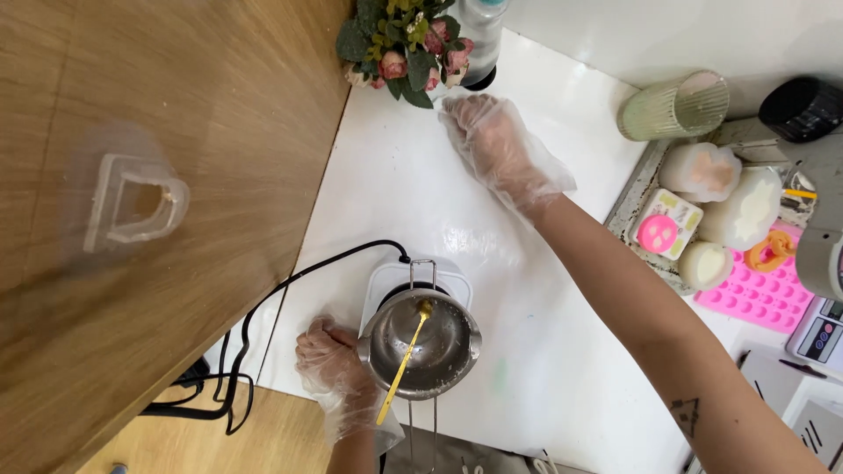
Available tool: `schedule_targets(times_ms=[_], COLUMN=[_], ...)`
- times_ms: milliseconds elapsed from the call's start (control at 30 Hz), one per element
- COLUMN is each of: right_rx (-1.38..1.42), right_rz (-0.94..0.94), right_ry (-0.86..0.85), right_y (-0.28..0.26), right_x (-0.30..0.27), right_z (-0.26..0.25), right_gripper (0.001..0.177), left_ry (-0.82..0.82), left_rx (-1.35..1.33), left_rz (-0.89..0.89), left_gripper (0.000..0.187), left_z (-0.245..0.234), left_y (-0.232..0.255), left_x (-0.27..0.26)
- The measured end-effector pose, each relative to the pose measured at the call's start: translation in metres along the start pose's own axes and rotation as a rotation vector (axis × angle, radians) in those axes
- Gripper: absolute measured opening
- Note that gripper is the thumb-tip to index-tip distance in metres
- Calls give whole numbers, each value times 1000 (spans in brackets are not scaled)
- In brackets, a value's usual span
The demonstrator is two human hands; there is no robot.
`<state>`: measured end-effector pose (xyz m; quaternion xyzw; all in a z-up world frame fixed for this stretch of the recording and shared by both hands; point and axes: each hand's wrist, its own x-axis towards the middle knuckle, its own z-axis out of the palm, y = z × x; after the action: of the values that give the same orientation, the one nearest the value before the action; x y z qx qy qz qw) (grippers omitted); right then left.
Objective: Cleaning a workshop desk and a heat gun tool using wet wipes.
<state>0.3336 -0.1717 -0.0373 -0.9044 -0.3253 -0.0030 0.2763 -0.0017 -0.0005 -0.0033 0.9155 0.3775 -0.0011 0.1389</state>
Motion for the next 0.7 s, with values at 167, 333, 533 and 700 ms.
schedule_targets(times_ms=[167, 333, 533, 700], right_rx=[-162, 294, 1626, 2012], right_rz=[-21, 173, 1012, 1366], right_ry=[-205, -231, -63, -13], right_y=[7, 19, 19, 22], right_x=[-90, -106, -61, -73], right_z=[19, 27, 22, 31], right_gripper=[23, 39, 51, 49], left_ry=[45, 33, -5, 66], left_rx=[-56, -53, -71, -54], left_rz=[16, 24, 10, 27], left_gripper=[23, 24, 24, 16], left_z=[-2, 2, -7, 2], left_y=[4, 1, 9, 4], left_x=[2, 2, 0, -1])
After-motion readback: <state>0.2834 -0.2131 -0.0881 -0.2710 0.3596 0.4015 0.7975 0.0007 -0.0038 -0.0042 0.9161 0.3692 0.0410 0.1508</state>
